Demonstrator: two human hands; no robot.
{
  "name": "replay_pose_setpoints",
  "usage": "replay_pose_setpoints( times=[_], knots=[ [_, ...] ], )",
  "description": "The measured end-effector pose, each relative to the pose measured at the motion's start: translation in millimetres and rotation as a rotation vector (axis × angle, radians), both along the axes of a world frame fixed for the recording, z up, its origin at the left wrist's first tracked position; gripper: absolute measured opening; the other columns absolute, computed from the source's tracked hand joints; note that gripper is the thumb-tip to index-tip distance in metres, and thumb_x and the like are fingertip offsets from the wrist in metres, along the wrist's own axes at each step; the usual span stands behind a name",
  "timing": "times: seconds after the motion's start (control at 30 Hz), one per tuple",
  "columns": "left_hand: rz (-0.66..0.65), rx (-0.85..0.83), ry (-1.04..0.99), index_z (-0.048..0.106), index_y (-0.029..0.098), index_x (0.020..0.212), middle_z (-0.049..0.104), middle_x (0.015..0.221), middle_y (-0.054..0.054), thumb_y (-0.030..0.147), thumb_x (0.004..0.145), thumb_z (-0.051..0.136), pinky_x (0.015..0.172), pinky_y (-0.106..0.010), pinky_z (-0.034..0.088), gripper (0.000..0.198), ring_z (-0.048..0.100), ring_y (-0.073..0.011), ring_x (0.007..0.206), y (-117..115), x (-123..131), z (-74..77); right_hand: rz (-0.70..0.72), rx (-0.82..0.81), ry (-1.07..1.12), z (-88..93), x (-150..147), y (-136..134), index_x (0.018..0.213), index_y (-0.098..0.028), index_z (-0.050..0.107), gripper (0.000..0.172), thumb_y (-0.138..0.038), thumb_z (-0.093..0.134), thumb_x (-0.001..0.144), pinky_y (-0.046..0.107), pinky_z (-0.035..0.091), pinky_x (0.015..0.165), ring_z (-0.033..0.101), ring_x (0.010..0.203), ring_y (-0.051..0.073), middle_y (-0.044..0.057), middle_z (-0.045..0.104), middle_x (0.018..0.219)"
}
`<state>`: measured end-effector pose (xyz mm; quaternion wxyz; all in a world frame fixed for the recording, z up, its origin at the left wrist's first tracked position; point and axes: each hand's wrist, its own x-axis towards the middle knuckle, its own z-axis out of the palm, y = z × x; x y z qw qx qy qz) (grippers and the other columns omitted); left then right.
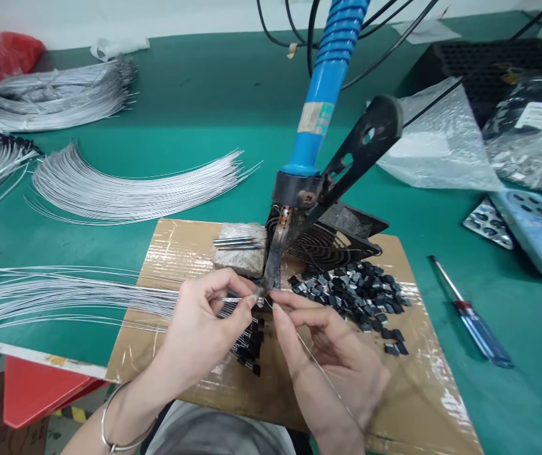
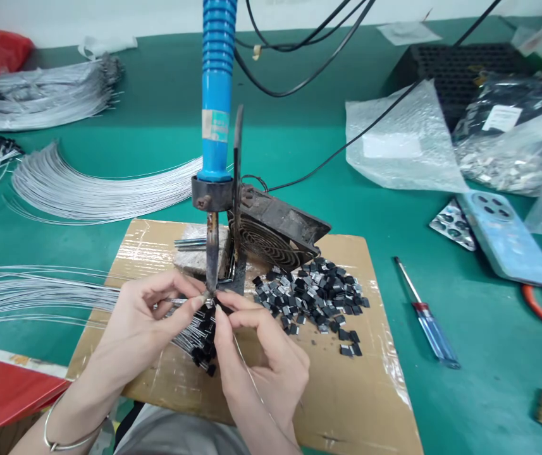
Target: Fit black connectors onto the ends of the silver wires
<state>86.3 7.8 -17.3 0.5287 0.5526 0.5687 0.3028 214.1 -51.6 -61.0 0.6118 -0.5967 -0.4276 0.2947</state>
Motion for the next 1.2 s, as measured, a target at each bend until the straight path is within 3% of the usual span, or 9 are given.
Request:
replay_pose_setpoints(
  times=[0.87, 1.2],
  knots=[
    [-0.024, 0.003, 0.048, 0.067, 0.016, 0.073, 0.073, 0.083, -0.004, 0.021, 0.082, 0.067, 0.063, -0.027, 0.044, 0.009, 0.067, -0.0196, 0.08, -0.5, -2.4, -1.4, 0.031, -0.029, 0.03, -2.5, -0.3, -1.2, 0.076, -0.023, 0.066, 0.012, -0.018, 0.075, 0.084, 0.023, 0.058, 0.085, 0.076, 0.094, 0.016, 0.002, 0.079, 0.1],
    [-0.015, -0.003, 0.076, 0.066, 0.016, 0.073, 0.075, 0.086, -0.005, 0.02, 0.081, 0.066, 0.062, -0.026, 0.042, 0.009, 0.067, -0.0197, 0.081, -2.2, -2.7, 2.3, -0.013, -0.017, 0.005, 1.6, -1.4, -0.6, 0.075, -0.022, 0.069, 0.011, -0.02, 0.076, 0.083, 0.032, 0.06, 0.082, 0.076, 0.088, 0.021, 0.004, 0.08, 0.096]
  ],
)
